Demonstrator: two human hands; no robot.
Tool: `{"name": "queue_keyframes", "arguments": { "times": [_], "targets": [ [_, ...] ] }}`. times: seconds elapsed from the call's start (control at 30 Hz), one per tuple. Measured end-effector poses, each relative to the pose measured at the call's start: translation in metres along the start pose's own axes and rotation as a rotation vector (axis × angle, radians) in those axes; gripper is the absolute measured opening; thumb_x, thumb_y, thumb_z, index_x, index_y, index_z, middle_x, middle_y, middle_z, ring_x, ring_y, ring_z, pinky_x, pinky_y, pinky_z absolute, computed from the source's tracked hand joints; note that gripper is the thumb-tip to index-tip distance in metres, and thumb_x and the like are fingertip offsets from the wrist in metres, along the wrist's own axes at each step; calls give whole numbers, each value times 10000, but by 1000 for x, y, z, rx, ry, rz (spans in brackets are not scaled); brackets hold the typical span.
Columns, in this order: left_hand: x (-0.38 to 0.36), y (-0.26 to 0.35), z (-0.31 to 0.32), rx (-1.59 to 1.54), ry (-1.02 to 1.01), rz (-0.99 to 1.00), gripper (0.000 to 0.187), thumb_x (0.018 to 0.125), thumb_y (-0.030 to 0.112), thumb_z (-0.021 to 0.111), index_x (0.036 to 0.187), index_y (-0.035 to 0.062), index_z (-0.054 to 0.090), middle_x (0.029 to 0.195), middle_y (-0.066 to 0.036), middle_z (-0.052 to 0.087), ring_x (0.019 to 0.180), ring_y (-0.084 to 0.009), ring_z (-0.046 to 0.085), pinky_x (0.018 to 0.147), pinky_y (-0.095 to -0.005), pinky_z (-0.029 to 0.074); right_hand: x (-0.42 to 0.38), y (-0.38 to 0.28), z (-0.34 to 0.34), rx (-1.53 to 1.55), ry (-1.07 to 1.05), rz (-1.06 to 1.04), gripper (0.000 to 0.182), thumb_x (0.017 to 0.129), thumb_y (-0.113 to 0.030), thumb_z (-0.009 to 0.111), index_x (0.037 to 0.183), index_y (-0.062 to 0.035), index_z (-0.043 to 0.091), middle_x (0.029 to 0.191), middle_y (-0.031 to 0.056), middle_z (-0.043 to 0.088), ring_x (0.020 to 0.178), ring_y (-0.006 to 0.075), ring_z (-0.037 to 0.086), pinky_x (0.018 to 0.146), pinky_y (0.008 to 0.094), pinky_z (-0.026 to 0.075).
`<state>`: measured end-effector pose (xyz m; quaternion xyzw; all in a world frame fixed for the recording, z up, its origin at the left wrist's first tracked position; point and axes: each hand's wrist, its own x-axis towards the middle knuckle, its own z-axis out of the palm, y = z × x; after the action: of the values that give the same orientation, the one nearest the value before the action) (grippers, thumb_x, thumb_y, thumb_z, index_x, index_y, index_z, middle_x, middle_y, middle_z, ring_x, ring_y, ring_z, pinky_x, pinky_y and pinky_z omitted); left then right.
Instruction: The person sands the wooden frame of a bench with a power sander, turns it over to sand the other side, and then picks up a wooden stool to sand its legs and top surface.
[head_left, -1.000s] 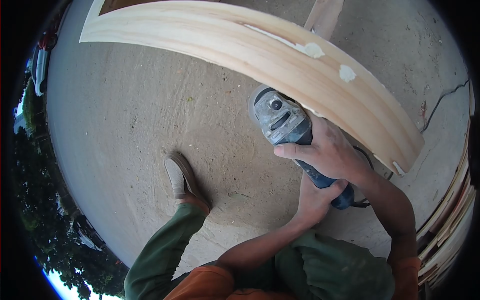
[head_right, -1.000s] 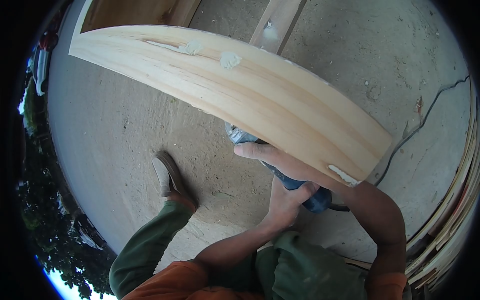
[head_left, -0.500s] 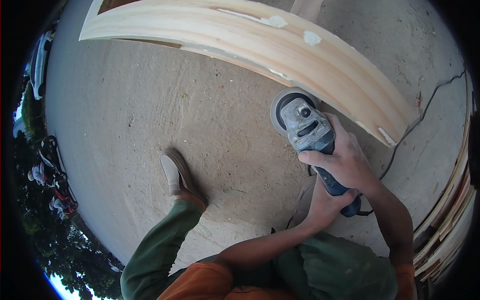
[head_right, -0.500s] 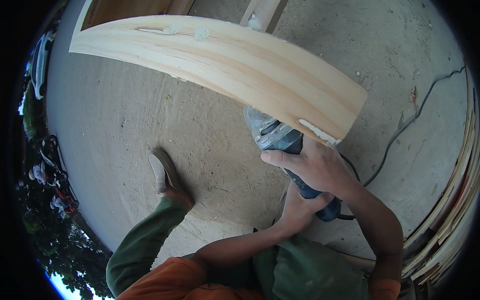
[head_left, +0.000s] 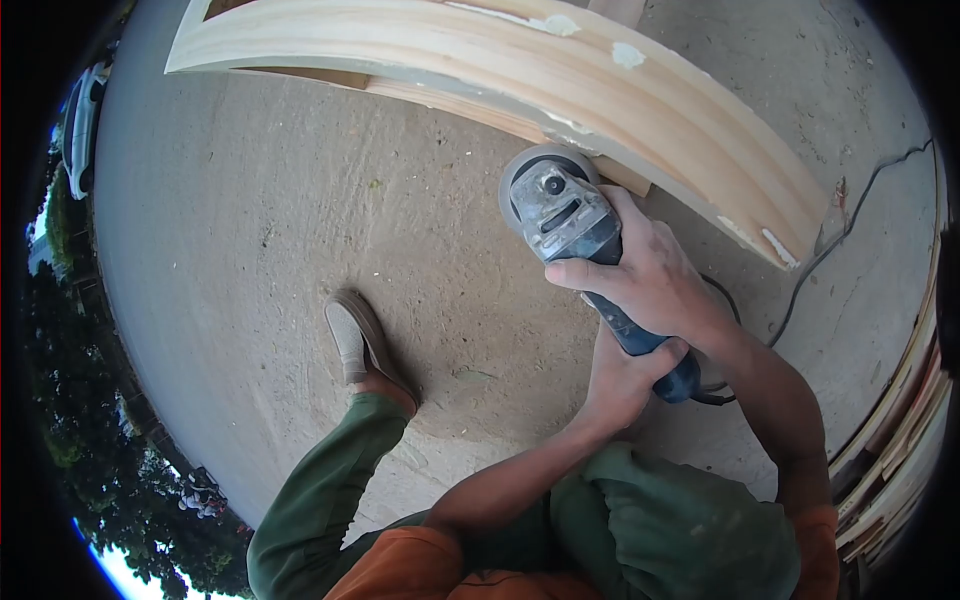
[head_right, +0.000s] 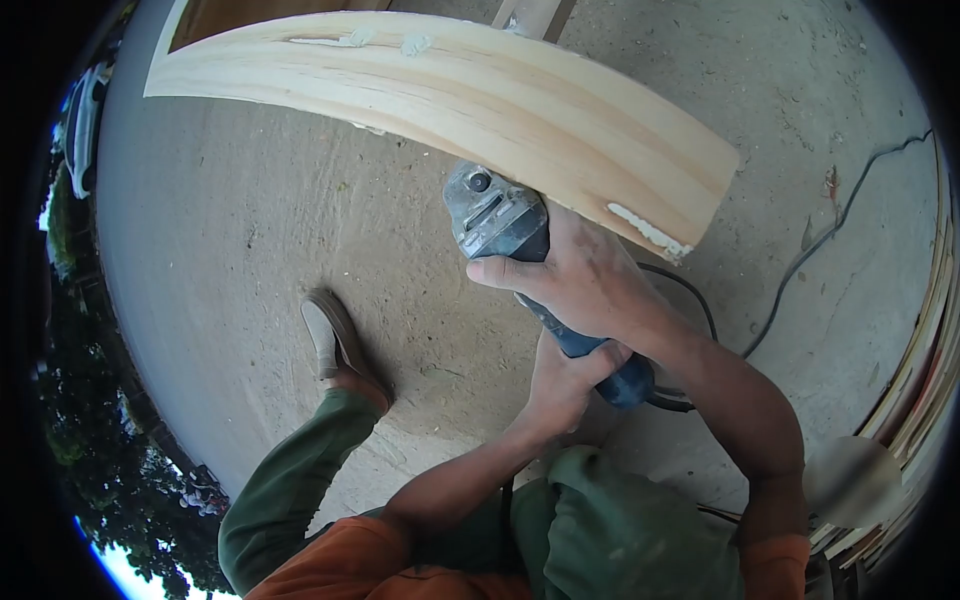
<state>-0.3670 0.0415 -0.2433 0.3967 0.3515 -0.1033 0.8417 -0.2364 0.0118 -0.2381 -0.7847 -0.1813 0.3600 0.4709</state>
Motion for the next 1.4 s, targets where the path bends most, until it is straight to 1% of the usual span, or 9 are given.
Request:
{"name": "queue_keyframes", "arguments": {
  "times": [0.33,0.4,0.53,0.67,0.9,1.03,1.13,1.27,1.4],
  "targets": [
    [-1,-3,5,-61,-31,23,581,815,98,731,1309,-3,441,1164,-81,599,1057,-178,605,927,-348,488,-4,2,0,-87,33,-31,866,750,-503,780,1346,40,463,1133,262,656,1089,427,640,970,462,466],
    [-11,-17,18,-17,-9,-20,564,834,148,729,1306,-7,461,1180,-90,612,1096,-188,606,959,-371,481,-23,3,-15,-91,14,84,838,756,-468,790,1344,33,464,1122,249,664,1082,410,646,964,452,466],
    [-26,-34,45,9,-135,-88,690,804,141,757,1360,2,372,1210,-92,572,1136,-191,575,982,-357,470,-67,-1,-45,66,117,234,689,803,-326,760,1324,35,491,1121,192,663,1058,295,651,942,388,478],
    [-38,-42,61,130,-274,-223,735,768,159,795,1344,4,365,1185,-89,554,1126,-172,556,985,-348,462,-113,21,-58,226,287,288,644,804,-317,771,1302,8,523,1148,179,638,1060,250,632,927,362,484],
    [-37,-27,82,463,-393,-119,672,772,248,811,1225,-26,397,1051,-133,575,984,-204,596,869,-359,499,-145,24,-80,598,589,214,454,904,-211,677,1271,18,537,1098,108,633,922,132,617,788,261,509],
    [-35,-2,89,656,-459,-80,710,775,343,814,1210,-33,398,1020,-160,589,947,-241,623,848,-373,508,-151,14,-88,786,691,164,440,920,-250,676,1243,21,550,941,101,648,690,143,627,603,271,518],
    [-42,16,91,885,-428,-79,733,765,375,815,1203,-38,397,1012,-190,603,938,-273,641,843,-390,512,-149,16,-86,915,753,153,457,914,-289,684,1220,27,560,901,108,642,642,151,618,572,276,517],
    [-47,19,96,984,-378,-26,720,739,337,791,1206,-41,393,1003,-201,609,918,-297,650,830,-418,517,-152,17,-82,935,798,129,506,904,-339,692,1214,38,557,909,117,641,680,157,632,591,292,530],
    [-40,22,97,1037,-415,11,713,717,333,784,1181,-39,390,977,-219,619,908,-343,665,810,-437,521,-154,22,-84,937,827,46,443,916,-258,698,1216,31,548,911,109,644,704,164,644,608,300,541]
  ]
}}
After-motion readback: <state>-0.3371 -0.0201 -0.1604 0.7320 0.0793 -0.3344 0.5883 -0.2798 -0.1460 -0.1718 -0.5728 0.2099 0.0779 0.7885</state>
